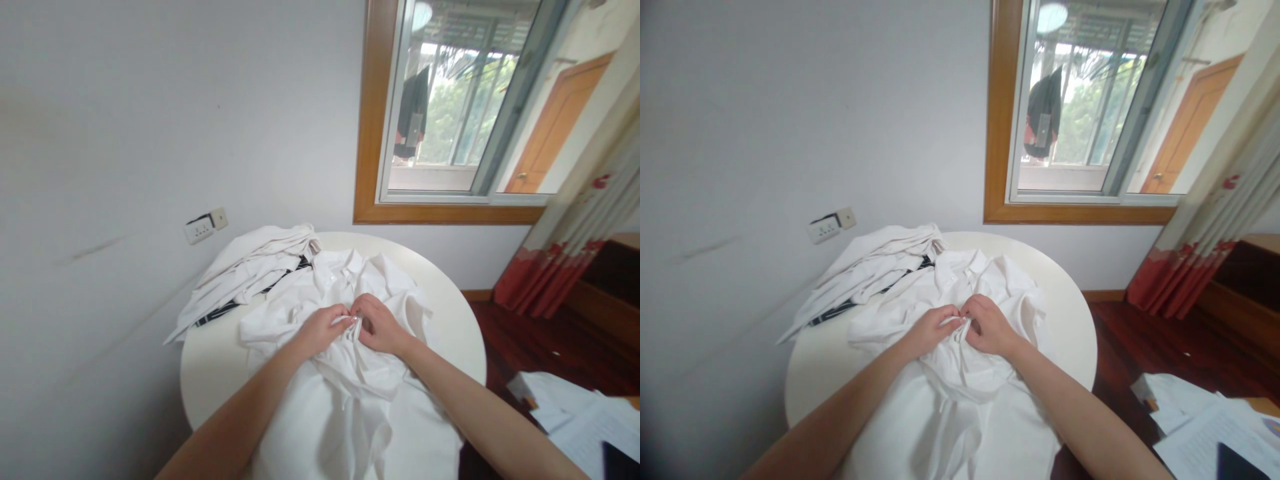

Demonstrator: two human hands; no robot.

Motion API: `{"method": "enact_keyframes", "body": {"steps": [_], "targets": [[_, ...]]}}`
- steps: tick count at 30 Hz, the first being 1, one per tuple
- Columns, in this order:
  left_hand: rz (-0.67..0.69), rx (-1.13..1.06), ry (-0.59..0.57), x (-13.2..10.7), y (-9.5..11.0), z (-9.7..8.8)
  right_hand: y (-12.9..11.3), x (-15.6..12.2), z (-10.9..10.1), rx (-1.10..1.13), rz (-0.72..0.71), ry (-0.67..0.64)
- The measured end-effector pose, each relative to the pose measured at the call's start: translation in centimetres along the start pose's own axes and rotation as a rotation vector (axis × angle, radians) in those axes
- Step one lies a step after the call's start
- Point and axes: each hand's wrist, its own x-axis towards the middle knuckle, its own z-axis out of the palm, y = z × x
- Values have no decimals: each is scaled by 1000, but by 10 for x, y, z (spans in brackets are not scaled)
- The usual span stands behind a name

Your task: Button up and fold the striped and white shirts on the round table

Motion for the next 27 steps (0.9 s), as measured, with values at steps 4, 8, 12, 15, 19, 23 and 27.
{"method": "enact_keyframes", "body": {"steps": [4,8,12,15,19,23,27], "targets": [[20,100,43,-3,4,1,1,0,3,49,69,78],[20,136,52,-4,3,1,-1,-1,4,77,95,86],[7,130,59,-3,1,7,0,-3,4,123,121,80],[-8,117,64,-2,-1,12,1,-3,5,129,174,72],[6,102,38,-1,-2,15,3,-3,9,153,223,52],[14,95,28,-2,-1,12,2,-3,11,167,200,63],[36,134,76,-5,3,15,-4,-1,11,146,200,105]]}}
